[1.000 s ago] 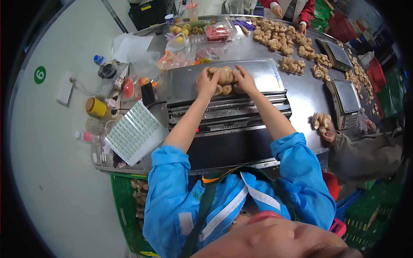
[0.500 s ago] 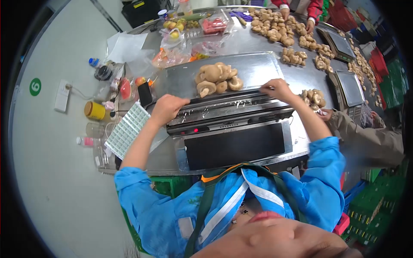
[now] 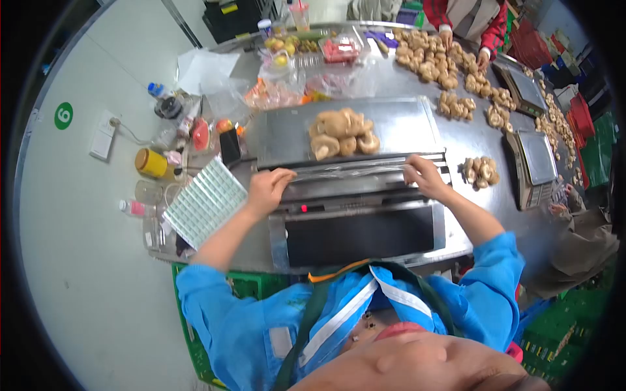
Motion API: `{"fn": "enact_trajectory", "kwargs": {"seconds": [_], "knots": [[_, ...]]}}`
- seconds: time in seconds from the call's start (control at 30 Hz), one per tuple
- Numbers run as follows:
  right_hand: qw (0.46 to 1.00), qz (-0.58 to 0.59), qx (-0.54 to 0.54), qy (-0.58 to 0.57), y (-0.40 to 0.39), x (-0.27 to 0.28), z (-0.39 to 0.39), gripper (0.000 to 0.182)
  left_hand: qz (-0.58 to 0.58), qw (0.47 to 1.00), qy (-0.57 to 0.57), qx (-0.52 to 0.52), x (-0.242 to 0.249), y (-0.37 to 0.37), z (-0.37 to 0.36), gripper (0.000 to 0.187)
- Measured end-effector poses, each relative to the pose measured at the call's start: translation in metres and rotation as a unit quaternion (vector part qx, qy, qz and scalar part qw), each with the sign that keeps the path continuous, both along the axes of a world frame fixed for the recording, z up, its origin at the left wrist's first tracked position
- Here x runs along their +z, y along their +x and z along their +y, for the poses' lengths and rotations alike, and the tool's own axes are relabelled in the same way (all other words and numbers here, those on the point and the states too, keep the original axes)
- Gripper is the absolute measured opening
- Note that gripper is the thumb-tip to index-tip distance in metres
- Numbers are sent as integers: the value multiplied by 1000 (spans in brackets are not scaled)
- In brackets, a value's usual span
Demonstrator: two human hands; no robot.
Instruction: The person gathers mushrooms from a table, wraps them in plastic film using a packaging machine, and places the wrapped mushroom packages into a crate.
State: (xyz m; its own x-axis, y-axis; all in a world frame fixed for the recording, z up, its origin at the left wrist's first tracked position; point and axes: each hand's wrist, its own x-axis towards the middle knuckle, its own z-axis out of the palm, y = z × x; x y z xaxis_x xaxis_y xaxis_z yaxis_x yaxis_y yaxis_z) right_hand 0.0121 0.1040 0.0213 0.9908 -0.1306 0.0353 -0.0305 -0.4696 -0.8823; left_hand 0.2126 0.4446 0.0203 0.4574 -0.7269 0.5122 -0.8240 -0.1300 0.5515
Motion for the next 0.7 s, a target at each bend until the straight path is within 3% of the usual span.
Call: {"fn": "enact_trajectory", "kwargs": {"seconds": [0.03, 0.07, 0.1, 0.13, 0.17, 0.2, 0.23, 0.27, 0.3, 0.33, 0.37, 0.4, 0.43, 0.47, 0.5, 0.53, 0.57, 0.6, 0.63, 0.7], "knots": [[987, -64, -36, 146, 5, 22, -4, 17, -10, 1000, -8, 1, 28, 7, -9, 23], [955, -183, -96, 211, 23, 32, -17, 16, 244, 956, -159, -35, 55, 11, -17, 20], [908, -246, -142, 308, 41, 70, -11, 15, 481, 824, -291, -69, 75, 14, -25, 21], [858, -335, -135, 365, 60, 85, -15, 15, 437, 828, -350, -9, 93, 24, -51, 21], [850, -336, -154, 375, 92, 92, -16, 15, 389, 826, -406, 50, 107, 41, -84, 23], [842, -338, -174, 384, 124, 97, -20, 15, 348, 845, -400, 73, 93, 68, -113, 20], [869, -316, -189, 330, 162, 63, -36, 18, 306, 861, -395, 95, 59, 94, -136, 18], [930, -256, -209, 162, 187, 25, -50, 21, 185, 949, -211, 141, 19, 117, -142, 15], [970, -200, -140, 13, 198, -17, -56, 22, 52, 983, -15, 178, -22, 138, -147, 15], [979, -135, -69, -137, 202, -41, -55, 23, 1, 994, -5, 108, -62, 141, -150, 16], [981, -24, -52, -185, 190, -41, -33, 23, -52, 998, 5, 38, -86, 135, -147, 18], [973, -166, 24, -158, 190, -49, -35, 23, -60, 998, 10, 31, -87, 131, -142, 20], [899, -231, -14, -371, 184, -57, -37, 26, -67, 997, 19, 22, -85, 129, -135, 22], [941, -181, -10, -284, 177, -64, -41, 27, -64, 998, 21, 15, -84, 127, -129, 22], [973, -126, -5, -191, 164, -58, -35, 30, 61, 997, 44, -17, -80, 122, -120, 23], [975, -121, -10, -187, 147, -51, -26, 30, 183, 980, 67, -48, -75, 114, -112, 25], [999, -25, -19, -37, 130, -39, -21, 31, 182, 980, 66, -50, -70, 100, -103, 25], [991, 71, -26, 115, 114, -30, -15, 33, 270, 956, 78, -82, -65, 80, -88, 27], [990, 71, -28, 116, 96, -27, -8, 33, 355, 924, 91, -113, -59, 65, -76, 29], [998, -57, -23, -11, 67, -23, 3, 34, 317, 939, 105, -87, -46, 52, -64, 31]]}}
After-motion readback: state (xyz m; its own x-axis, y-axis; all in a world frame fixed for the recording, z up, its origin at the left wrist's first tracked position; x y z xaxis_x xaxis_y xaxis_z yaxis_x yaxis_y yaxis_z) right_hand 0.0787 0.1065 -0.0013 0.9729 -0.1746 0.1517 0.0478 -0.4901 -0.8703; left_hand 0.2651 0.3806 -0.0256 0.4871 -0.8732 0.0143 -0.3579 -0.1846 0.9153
